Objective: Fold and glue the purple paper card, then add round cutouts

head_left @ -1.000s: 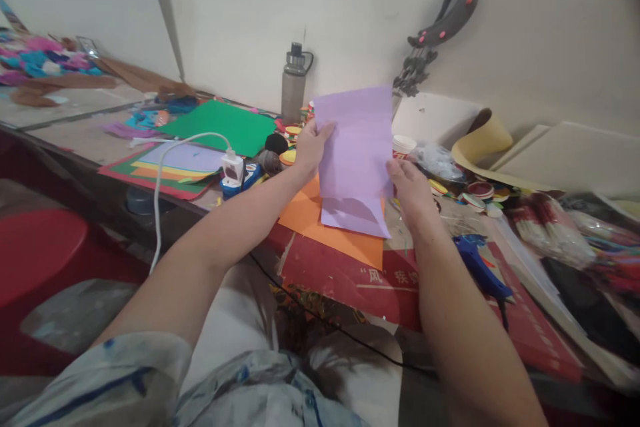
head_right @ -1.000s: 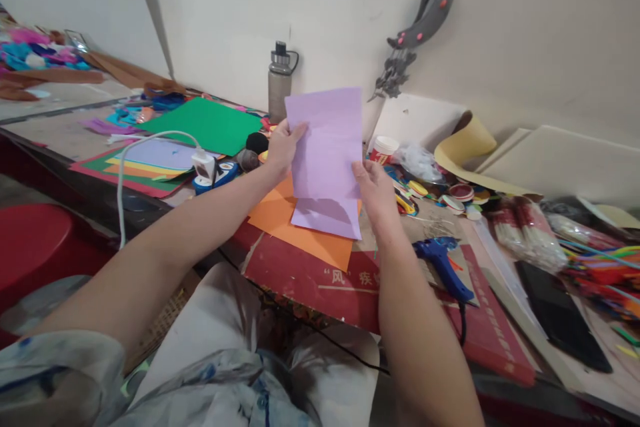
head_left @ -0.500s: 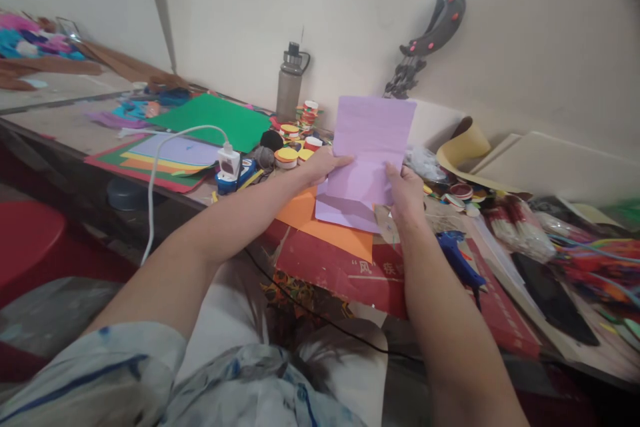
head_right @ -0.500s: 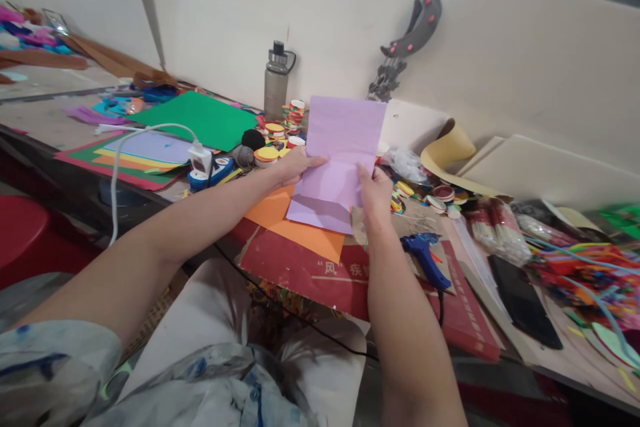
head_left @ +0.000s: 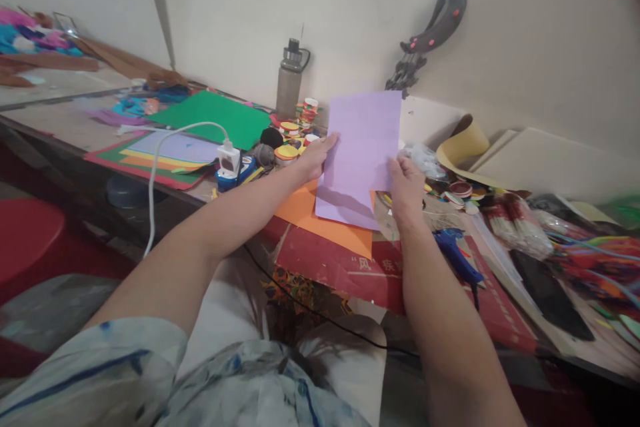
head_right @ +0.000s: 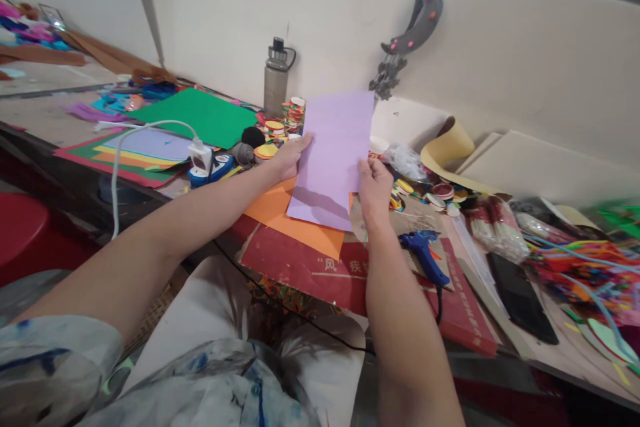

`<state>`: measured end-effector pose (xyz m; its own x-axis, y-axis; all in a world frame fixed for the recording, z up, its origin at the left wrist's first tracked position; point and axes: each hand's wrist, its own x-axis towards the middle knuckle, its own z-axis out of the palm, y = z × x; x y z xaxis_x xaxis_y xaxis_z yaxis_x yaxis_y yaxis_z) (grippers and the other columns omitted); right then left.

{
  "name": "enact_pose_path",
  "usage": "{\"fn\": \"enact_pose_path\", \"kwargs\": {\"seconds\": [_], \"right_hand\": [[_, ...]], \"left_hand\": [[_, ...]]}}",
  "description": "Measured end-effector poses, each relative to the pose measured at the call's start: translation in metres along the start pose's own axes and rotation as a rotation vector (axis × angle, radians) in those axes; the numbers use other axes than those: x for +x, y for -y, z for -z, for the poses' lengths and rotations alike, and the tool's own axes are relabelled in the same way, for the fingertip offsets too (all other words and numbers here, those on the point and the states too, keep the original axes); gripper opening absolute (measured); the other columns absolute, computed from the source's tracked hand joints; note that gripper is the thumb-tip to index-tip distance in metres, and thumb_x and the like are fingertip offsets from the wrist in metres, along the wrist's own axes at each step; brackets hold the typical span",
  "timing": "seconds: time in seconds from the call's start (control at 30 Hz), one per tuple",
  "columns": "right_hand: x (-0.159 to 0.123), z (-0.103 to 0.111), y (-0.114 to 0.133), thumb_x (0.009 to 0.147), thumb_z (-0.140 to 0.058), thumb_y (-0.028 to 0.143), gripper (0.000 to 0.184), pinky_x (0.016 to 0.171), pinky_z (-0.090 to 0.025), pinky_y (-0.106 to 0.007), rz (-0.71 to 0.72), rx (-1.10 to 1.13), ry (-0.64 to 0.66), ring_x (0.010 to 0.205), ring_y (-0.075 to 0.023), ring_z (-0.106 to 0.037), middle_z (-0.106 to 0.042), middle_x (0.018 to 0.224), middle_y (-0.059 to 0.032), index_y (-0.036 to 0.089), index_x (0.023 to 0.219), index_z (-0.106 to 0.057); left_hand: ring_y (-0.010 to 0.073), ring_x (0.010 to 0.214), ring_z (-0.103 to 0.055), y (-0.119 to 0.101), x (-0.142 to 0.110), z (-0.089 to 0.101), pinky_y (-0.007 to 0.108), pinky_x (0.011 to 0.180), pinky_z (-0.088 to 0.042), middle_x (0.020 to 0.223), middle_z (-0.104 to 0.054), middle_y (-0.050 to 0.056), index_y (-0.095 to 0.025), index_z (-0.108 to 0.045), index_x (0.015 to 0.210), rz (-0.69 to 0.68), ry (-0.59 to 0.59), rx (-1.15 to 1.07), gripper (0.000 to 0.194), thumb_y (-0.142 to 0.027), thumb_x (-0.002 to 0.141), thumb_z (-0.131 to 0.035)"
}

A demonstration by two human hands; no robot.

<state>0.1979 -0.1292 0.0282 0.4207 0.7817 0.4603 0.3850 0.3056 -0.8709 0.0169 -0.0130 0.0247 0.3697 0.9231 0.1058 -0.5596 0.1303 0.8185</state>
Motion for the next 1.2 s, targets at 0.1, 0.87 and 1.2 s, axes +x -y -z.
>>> {"fn": "enact_pose_path", "kwargs": {"seconds": [0.1, 0.87, 1.2], "right_hand": [[0.0, -0.002, 0.002, 0.075, -0.068, 0.071, 0.046, 0.054, -0.04, -0.031, -0.061, 0.091, 0.082, 0.059, -0.015, -0.045, -0.053, 0.07, 0.0044, 0.027, 0.086, -0.061], [0.009, -0.004, -0.006, 0.067, -0.088, 0.052, 0.034, 0.074, -0.061, -0.031, 0.002, 0.407, -0.122, 0.077, -0.0159, -0.067, -0.077, 0.082, 0.0025, 0.023, 0.08, -0.078], [0.009, -0.002, -0.012, 0.063, -0.091, 0.037, 0.03, 0.079, -0.06, -0.037, -0.007, 0.226, 0.028, 0.075, -0.0178, -0.068, -0.08, 0.084, 0.0006, 0.019, 0.086, -0.082]], "left_hand": [[0.0221, 0.106, -0.08, -0.001, 0.002, 0.003, 0.039, 0.109, -0.06, 0.105, -0.085, 0.008, -0.018, -0.076, 0.104, -0.022, 0.001, -0.025, 0.023, -0.04, 0.107, -0.07], [0.0144, 0.079, -0.074, -0.007, -0.007, 0.0, 0.031, 0.088, -0.06, 0.092, -0.084, 0.004, -0.013, -0.078, 0.096, -0.03, 0.192, -0.018, 0.043, -0.024, 0.066, -0.107], [0.0148, 0.085, -0.074, 0.0, 0.001, 0.007, 0.032, 0.092, -0.057, 0.096, -0.083, 0.005, -0.014, -0.079, 0.096, -0.158, 0.204, 0.134, 0.032, -0.024, 0.072, -0.098]]}}
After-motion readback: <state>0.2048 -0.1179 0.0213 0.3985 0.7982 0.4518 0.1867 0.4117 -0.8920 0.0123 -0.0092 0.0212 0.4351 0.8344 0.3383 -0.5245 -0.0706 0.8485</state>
